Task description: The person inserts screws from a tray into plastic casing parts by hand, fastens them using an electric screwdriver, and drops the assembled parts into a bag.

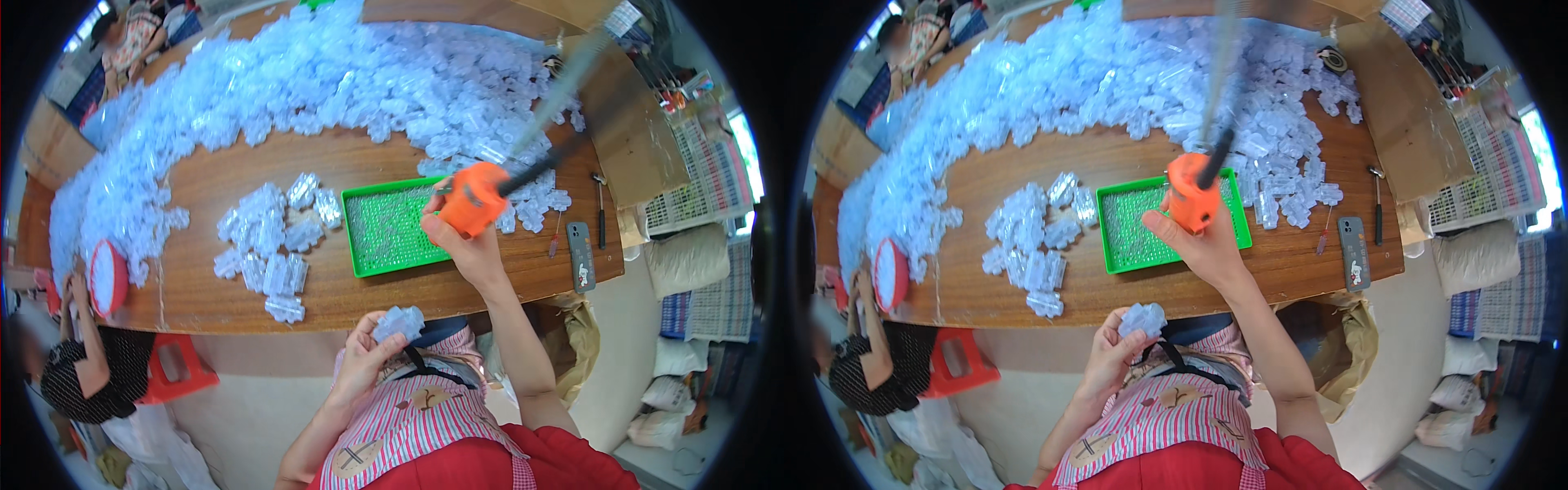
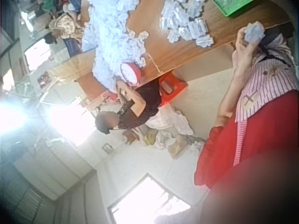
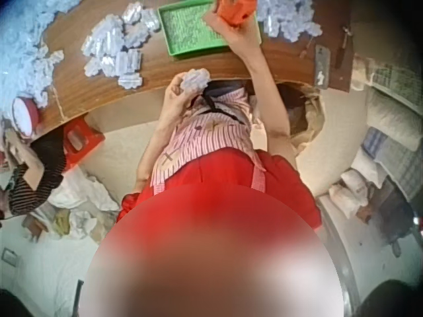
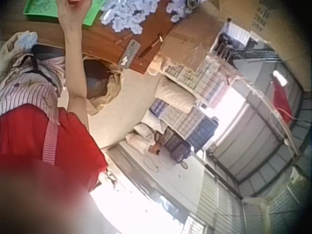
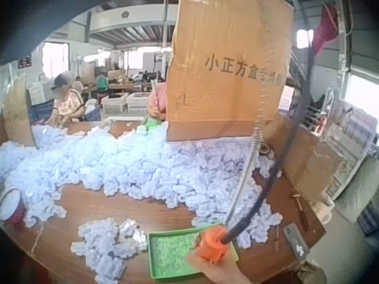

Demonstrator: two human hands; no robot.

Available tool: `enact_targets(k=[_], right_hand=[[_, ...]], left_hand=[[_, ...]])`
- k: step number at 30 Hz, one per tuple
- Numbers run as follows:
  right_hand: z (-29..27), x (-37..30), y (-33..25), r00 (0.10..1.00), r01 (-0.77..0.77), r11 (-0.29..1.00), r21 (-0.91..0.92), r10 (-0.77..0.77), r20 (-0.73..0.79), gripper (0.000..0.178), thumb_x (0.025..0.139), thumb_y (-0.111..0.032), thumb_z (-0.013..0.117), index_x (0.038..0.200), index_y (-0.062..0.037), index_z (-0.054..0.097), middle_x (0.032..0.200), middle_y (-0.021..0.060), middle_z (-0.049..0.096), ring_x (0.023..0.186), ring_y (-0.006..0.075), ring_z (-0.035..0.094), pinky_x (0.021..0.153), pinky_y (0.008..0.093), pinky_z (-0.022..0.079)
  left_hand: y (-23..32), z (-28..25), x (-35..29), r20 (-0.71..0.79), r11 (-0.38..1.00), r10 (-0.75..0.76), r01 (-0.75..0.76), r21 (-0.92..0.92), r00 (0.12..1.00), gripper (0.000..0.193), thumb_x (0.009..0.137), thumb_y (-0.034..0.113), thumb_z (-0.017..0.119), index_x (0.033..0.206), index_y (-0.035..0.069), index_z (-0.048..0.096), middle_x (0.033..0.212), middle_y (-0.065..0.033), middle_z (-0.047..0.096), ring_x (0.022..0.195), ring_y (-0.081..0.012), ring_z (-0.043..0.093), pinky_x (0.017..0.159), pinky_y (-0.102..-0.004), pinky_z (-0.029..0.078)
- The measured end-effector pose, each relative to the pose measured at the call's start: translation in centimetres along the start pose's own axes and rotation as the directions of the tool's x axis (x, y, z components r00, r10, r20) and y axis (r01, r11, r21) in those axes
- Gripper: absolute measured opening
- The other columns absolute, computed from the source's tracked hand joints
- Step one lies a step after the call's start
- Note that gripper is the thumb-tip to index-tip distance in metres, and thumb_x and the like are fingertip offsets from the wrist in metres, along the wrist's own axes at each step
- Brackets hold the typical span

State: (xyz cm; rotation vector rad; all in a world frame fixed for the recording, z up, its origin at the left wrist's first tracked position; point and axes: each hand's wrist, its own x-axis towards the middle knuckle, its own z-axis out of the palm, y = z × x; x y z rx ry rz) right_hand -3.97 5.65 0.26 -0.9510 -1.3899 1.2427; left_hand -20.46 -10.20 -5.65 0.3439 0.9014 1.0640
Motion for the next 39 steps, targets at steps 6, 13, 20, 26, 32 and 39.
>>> enact_targets(k=[6,13,20,26,32,39], right_hand=[[-2.9,-0.5,-0.1,0.990,0.126,0.855,-0.503,-0.137,0.015,0.068,0.082,-0.036,0.073,0.132,-0.0015,0.041,0.123,0.0134,0.050,0.114,0.0256,0.048,0.102,0.0393,0.034],[-4.4,-7.0,-2.6,0.995,0.073,0.956,-0.284,-0.089,-0.045,0.059,0.087,-0.021,0.065,0.138,-0.0042,0.040,0.125,0.0149,0.049,0.106,0.0262,0.050,0.092,0.0368,0.041],[-4.7,-10.9,-3.9,0.993,0.116,0.942,-0.316,-0.122,0.000,0.050,0.085,-0.023,0.071,0.125,0.0006,0.053,0.116,0.0150,0.056,0.105,0.0228,0.056,0.088,0.0334,0.046],[-5.4,-11.8,-4.3,0.990,0.072,0.981,-0.180,-0.091,-0.104,0.039,0.088,-0.013,0.067,0.122,-0.0008,0.055,0.117,0.0156,0.057,0.107,0.0259,0.058,0.089,0.0332,0.047],[-5.9,-12.2,-5.2,0.991,-0.034,0.990,-0.135,0.016,-0.132,0.037,0.086,-0.013,0.068,0.120,-0.0025,0.057,0.103,0.0123,0.062,0.087,0.0225,0.062,0.074,0.0301,0.050],[-5.9,-12.2,-4.8,0.980,0.062,0.987,-0.149,-0.089,-0.177,0.036,0.084,-0.009,0.070,0.117,-0.0012,0.059,0.109,0.0127,0.061,0.097,0.0230,0.061,0.081,0.0317,0.049]], left_hand=[[2.8,2.7,1.1,0.263,0.994,-0.025,0.053,-0.099,0.964,0.052,0.081,0.019,0.075,0.124,0.010,0.048,0.127,-0.0113,0.055,0.109,-0.0261,0.061,0.093,-0.0376,0.052],[4.6,5.0,3.4,0.299,0.953,0.153,-0.221,0.209,0.942,0.049,0.080,0.002,0.073,0.122,0.006,0.049,0.115,-0.0041,0.057,0.108,-0.0175,0.057,0.093,-0.0330,0.048],[5.5,9.5,3.9,0.454,0.630,0.311,-0.539,0.559,0.835,0.048,0.075,-0.002,0.076,0.119,0.002,0.056,0.117,-0.0074,0.054,0.107,-0.0157,0.057,0.090,-0.0281,0.048],[6.0,10.9,3.8,0.553,0.384,0.383,-0.672,0.634,0.740,0.037,0.078,0.005,0.076,0.112,-0.001,0.063,0.105,-0.0134,0.066,0.096,-0.0184,0.065,0.083,-0.0295,0.053],[6.5,11.5,3.1,0.453,0.546,0.197,-0.481,0.686,0.870,0.034,0.083,0.006,0.072,0.112,-0.006,0.058,0.106,-0.0123,0.065,0.093,-0.0141,0.063,0.080,-0.0258,0.052],[5.8,11.7,3.9,0.503,0.536,0.298,-0.578,0.615,0.811,0.030,0.078,0.004,0.075,0.106,-0.002,0.065,0.104,-0.0152,0.066,0.098,-0.0207,0.065,0.081,-0.0303,0.053]])
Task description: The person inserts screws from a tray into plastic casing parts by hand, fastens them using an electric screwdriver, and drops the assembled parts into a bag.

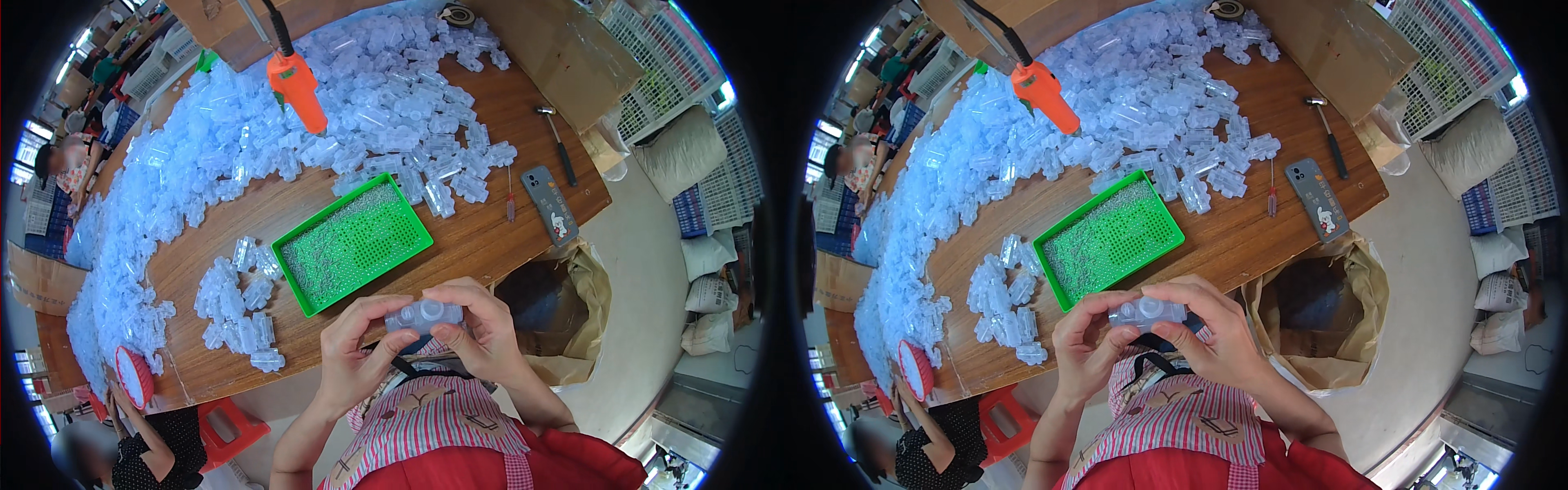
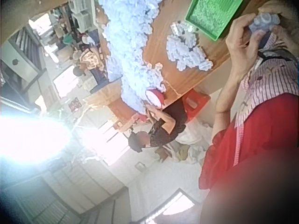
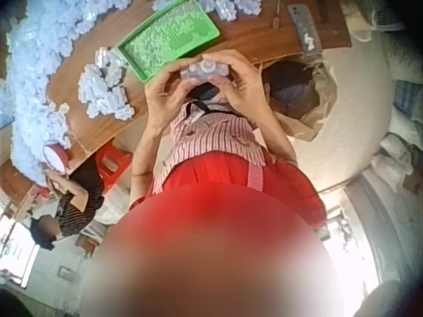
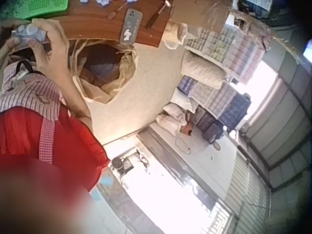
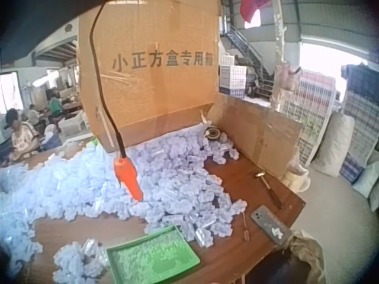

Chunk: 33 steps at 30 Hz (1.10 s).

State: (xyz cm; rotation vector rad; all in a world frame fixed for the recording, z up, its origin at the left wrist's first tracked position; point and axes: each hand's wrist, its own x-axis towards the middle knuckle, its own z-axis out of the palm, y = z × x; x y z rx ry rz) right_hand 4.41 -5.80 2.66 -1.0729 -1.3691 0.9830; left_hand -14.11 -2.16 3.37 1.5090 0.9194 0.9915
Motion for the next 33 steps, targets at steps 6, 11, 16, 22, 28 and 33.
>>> enact_targets(k=[6,11,16,22,28,33], right_hand=[[0.4,-0.1,0.0,0.999,0.018,1.000,0.025,-0.017,-0.043,0.039,0.080,-0.008,0.072,0.117,-0.0039,0.060,0.123,0.0152,0.055,0.112,0.0288,0.056,0.091,0.0354,0.047],[-0.1,0.1,-0.1,0.985,0.171,0.966,-0.192,-0.163,0.055,0.042,0.081,-0.011,0.074,0.119,-0.0026,0.058,0.125,0.0175,0.053,0.113,0.0269,0.054,0.091,0.0350,0.046],[-0.2,0.0,0.4,0.973,0.230,0.942,-0.245,-0.226,0.046,0.036,0.078,-0.014,0.076,0.109,-0.0016,0.064,0.116,0.0173,0.059,0.103,0.0280,0.060,0.085,0.0341,0.049],[-0.3,-0.7,0.9,0.992,0.128,0.986,-0.104,-0.127,0.014,0.041,0.078,-0.009,0.076,0.115,0.0006,0.060,0.116,0.0164,0.059,0.101,0.0232,0.060,0.086,0.0331,0.049],[0.2,-0.9,0.3,0.999,-0.030,0.999,0.030,0.029,0.040,0.047,0.082,-0.007,0.073,0.123,0.0033,0.052,0.118,0.0172,0.057,0.106,0.0222,0.058,0.091,0.0337,0.047],[-0.2,-1.0,1.0,0.998,0.027,0.999,-0.033,-0.025,0.061,0.045,0.087,-0.010,0.068,0.125,0.0035,0.049,0.116,0.0159,0.057,0.106,0.0208,0.058,0.091,0.0329,0.046]], left_hand=[[-0.5,0.1,0.4,-0.055,0.983,0.182,-0.181,0.008,0.982,0.031,0.076,-0.002,0.073,0.106,0.003,0.066,0.117,-0.0161,0.060,0.109,-0.0280,0.060,0.094,-0.0370,0.049],[-1.0,-0.1,-0.2,-0.041,0.984,0.152,-0.155,-0.088,0.988,0.031,0.075,-0.002,0.073,0.106,0.003,0.067,0.122,-0.0166,0.057,0.118,-0.0302,0.056,0.096,-0.0382,0.048],[-0.7,0.3,-0.5,-0.031,0.983,0.055,-0.060,-0.176,0.998,0.044,0.077,-0.003,0.073,0.118,0.001,0.059,0.121,-0.0159,0.058,0.117,-0.0268,0.057,0.099,-0.0359,0.048],[-0.9,-0.1,-0.7,0.071,0.946,-0.097,0.115,-0.304,0.993,0.045,0.080,-0.002,0.071,0.121,-0.002,0.053,0.121,-0.0137,0.058,0.115,-0.0216,0.057,0.100,-0.0342,0.047],[-1.2,-0.3,-1.0,0.049,0.885,-0.180,0.183,-0.428,0.982,0.042,0.082,-0.004,0.069,0.120,-0.002,0.051,0.118,-0.0131,0.060,0.111,-0.0184,0.058,0.094,-0.0301,0.048],[-1.5,-0.3,-1.0,0.036,0.872,-0.184,0.180,-0.456,0.982,0.039,0.083,-0.003,0.068,0.118,-0.002,0.052,0.114,-0.0115,0.061,0.106,-0.0162,0.059,0.091,-0.0280,0.049]])
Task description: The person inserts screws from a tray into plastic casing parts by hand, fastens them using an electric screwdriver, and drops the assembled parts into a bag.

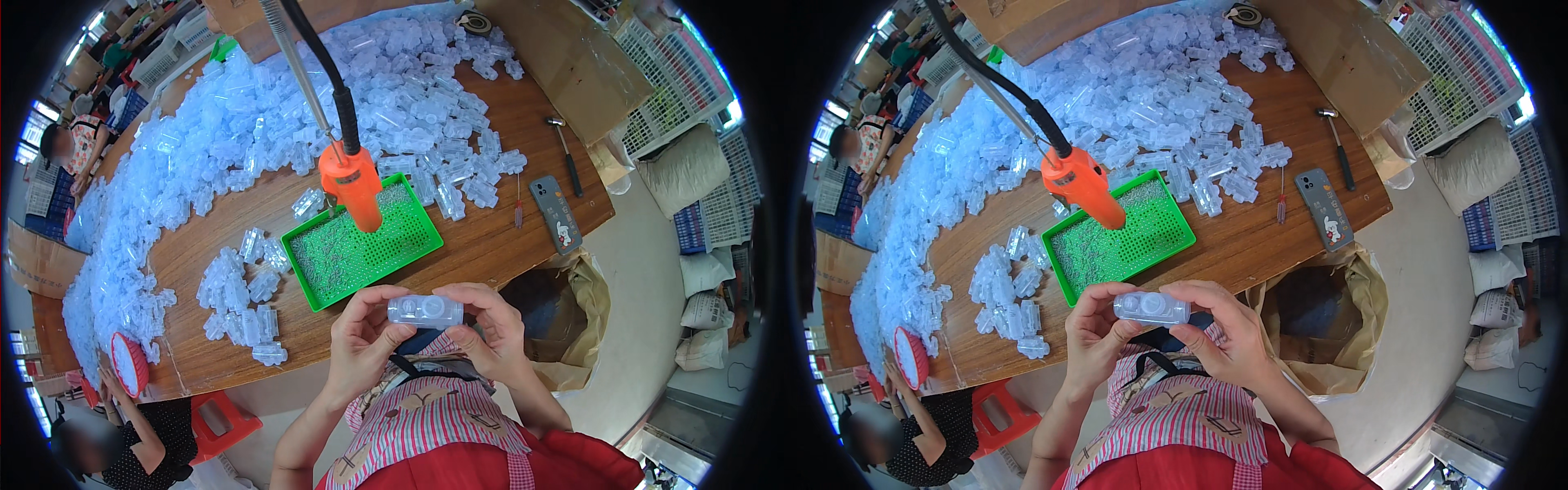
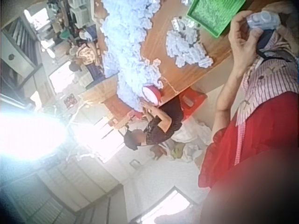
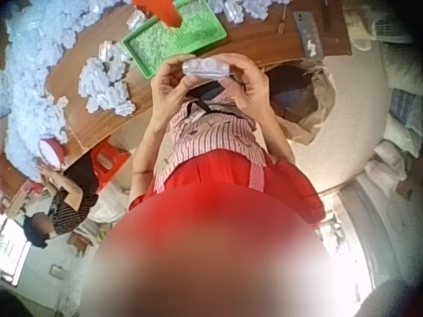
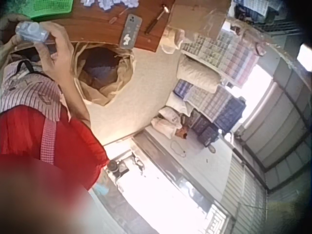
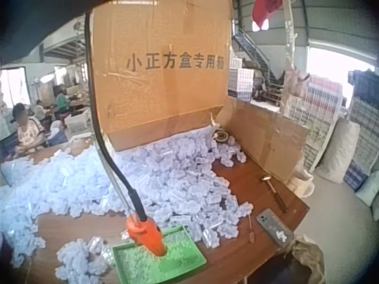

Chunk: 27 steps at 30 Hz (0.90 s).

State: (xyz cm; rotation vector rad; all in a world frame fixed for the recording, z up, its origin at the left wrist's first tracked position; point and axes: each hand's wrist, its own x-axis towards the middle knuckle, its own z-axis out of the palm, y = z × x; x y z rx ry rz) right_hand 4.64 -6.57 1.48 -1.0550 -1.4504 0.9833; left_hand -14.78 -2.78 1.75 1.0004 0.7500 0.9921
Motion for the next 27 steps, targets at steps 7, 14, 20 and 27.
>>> enact_targets(k=[7,14,20,27], right_hand=[[0.7,-0.4,0.2,0.978,-0.188,0.887,0.421,0.209,-0.003,0.048,0.097,-0.026,0.056,0.133,-0.0014,0.037,0.111,0.0095,0.055,0.093,0.0122,0.054,0.080,0.0260,0.046],[1.0,-0.2,0.1,0.984,-0.180,0.937,0.299,0.175,0.046,0.047,0.095,-0.015,0.058,0.134,-0.0037,0.035,0.119,0.0121,0.053,0.099,0.0150,0.056,0.081,0.0281,0.048],[1.3,-0.5,0.4,0.965,-0.239,0.888,0.392,0.262,-0.007,0.052,0.090,-0.016,0.066,0.130,-0.0042,0.035,0.121,0.0109,0.051,0.100,0.0158,0.056,0.078,0.0272,0.051],[0.3,0.6,-0.3,0.998,-0.059,0.998,-0.011,0.059,0.038,0.046,0.097,-0.030,0.053,0.132,-0.0027,0.047,0.118,0.0180,0.055,0.103,0.0245,0.058,0.084,0.0339,0.048]], left_hand=[[0.1,-0.3,0.0,-0.025,0.975,-0.213,0.211,-0.062,0.977,0.031,0.086,0.014,0.071,0.108,-0.004,0.056,0.091,-0.0083,0.066,0.083,-0.0125,0.065,0.074,-0.0258,0.055],[-0.3,-0.8,0.2,0.056,0.963,-0.189,0.196,-0.186,0.980,0.040,0.086,0.016,0.070,0.116,-0.002,0.051,0.103,-0.0115,0.065,0.090,-0.0167,0.066,0.080,-0.0281,0.055],[0.4,1.1,0.2,0.017,0.983,-0.093,0.095,-0.157,0.996,0.063,0.081,0.001,0.073,0.134,0.002,0.038,0.130,-0.0150,0.051,0.116,-0.0193,0.055,0.099,-0.0307,0.046],[-0.4,-0.1,0.1,0.010,0.996,-0.081,0.082,-0.043,0.997,0.049,0.082,0.000,0.071,0.126,0.000,0.048,0.123,-0.0116,0.052,0.113,-0.0187,0.057,0.095,-0.0297,0.050]])
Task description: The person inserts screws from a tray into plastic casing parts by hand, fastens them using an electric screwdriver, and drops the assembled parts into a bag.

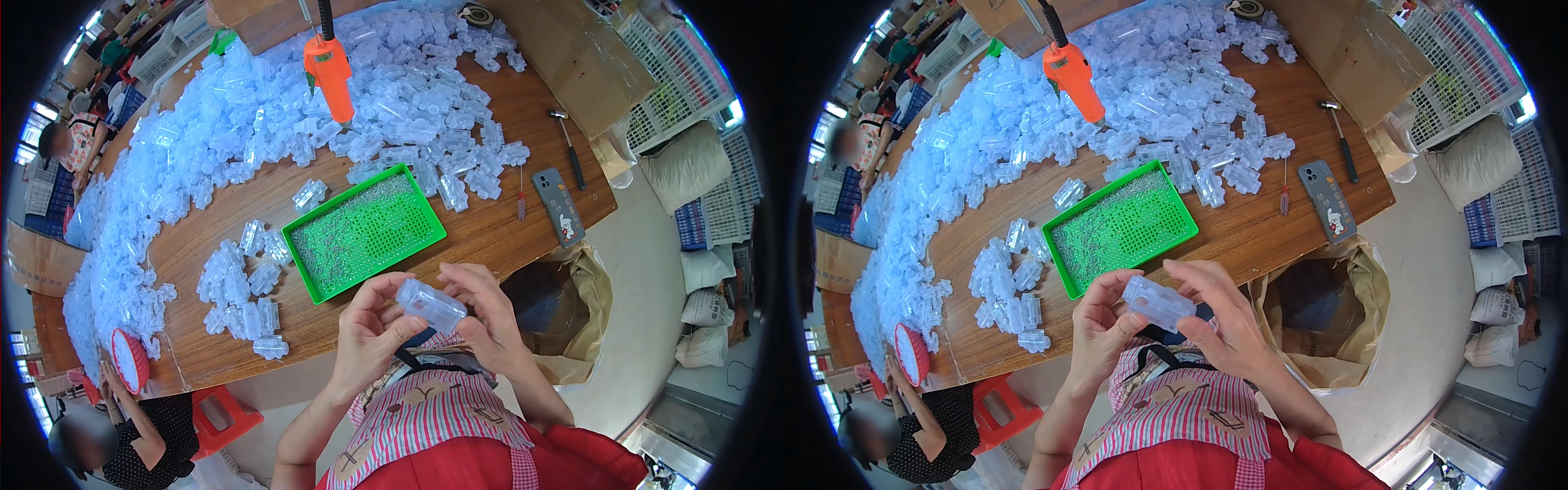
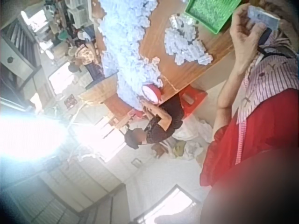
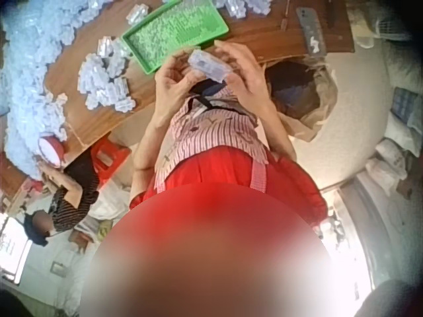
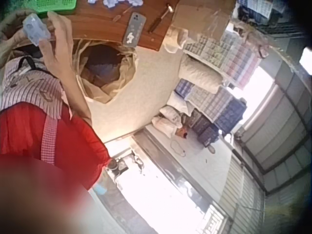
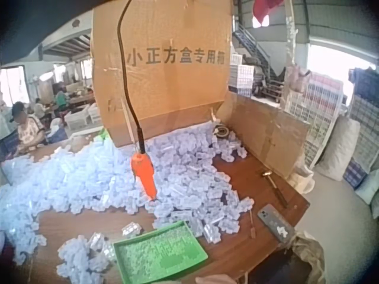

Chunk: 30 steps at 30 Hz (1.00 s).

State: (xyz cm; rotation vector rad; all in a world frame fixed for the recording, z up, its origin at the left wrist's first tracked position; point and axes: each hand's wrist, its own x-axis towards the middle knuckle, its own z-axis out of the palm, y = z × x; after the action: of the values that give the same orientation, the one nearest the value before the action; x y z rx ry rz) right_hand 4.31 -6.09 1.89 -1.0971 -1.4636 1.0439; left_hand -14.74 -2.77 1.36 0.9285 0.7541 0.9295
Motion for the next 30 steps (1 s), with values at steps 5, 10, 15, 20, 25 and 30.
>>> enact_targets(k=[5,10,15,20,25,30], right_hand=[[0.4,0.5,-1.0,0.998,0.043,0.983,-0.176,-0.036,0.041,0.040,0.097,-0.024,0.052,0.131,-0.0016,0.051,0.115,0.0183,0.057,0.103,0.0300,0.059,0.085,0.0354,0.048],[0.9,0.1,-1.1,1.000,0.012,0.964,-0.265,-0.019,-0.024,0.034,0.095,-0.013,0.054,0.127,-0.0029,0.056,0.108,0.0167,0.059,0.092,0.0299,0.062,0.078,0.0343,0.050],[1.6,-0.3,-1.5,0.996,-0.078,0.950,-0.303,0.061,-0.064,0.033,0.095,-0.013,0.055,0.126,-0.0031,0.057,0.101,0.0160,0.060,0.084,0.0288,0.063,0.072,0.0342,0.051],[1.9,-0.4,-1.3,0.992,-0.111,0.947,-0.303,0.086,-0.095,0.031,0.095,-0.013,0.055,0.124,-0.0026,0.058,0.096,0.0157,0.060,0.080,0.0284,0.063,0.070,0.0341,0.051],[2.1,-0.1,-0.8,0.991,-0.125,0.948,-0.293,0.103,-0.088,0.032,0.096,-0.016,0.055,0.124,-0.0019,0.058,0.097,0.0150,0.060,0.080,0.0261,0.063,0.072,0.0322,0.051],[1.6,-1.3,2.5,0.931,-0.292,0.913,0.285,0.339,-0.132,0.036,0.100,-0.024,0.047,0.126,0.0001,0.055,0.103,0.0105,0.060,0.084,0.0181,0.061,0.078,0.0290,0.048]], left_hand=[[0.3,0.7,0.1,-0.019,0.999,-0.032,0.032,0.006,0.999,0.057,0.082,-0.001,0.071,0.133,0.001,0.046,0.119,-0.0072,0.048,0.110,-0.0181,0.058,0.091,-0.0278,0.052],[0.8,1.3,-0.1,-0.046,0.993,-0.114,0.112,-0.045,0.992,0.063,0.084,-0.004,0.068,0.140,0.002,0.040,0.116,-0.0045,0.047,0.104,-0.0144,0.060,0.085,-0.0237,0.052],[0.7,0.5,-0.2,-0.022,0.979,-0.190,0.191,0.068,0.982,0.065,0.084,-0.007,0.065,0.143,0.002,0.038,0.110,-0.0001,0.050,0.087,-0.0053,0.058,0.075,-0.0190,0.048],[0.4,0.7,0.1,-0.047,0.977,-0.213,0.212,-0.024,0.976,0.063,0.085,-0.006,0.064,0.142,0.001,0.039,0.115,-0.0032,0.055,0.088,-0.0051,0.058,0.077,-0.0196,0.047],[-0.6,0.0,0.0,-0.038,0.977,-0.210,0.208,-0.051,0.977,0.064,0.086,-0.005,0.062,0.144,0.001,0.036,0.115,-0.0064,0.059,0.090,-0.0062,0.059,0.080,-0.0213,0.048],[-1.3,0.5,0.0,0.058,0.978,-0.047,0.034,0.207,0.997,0.075,0.086,0.007,0.069,0.149,0.010,0.027,0.123,-0.0122,0.058,0.102,-0.0157,0.061,0.092,-0.0293,0.049]])
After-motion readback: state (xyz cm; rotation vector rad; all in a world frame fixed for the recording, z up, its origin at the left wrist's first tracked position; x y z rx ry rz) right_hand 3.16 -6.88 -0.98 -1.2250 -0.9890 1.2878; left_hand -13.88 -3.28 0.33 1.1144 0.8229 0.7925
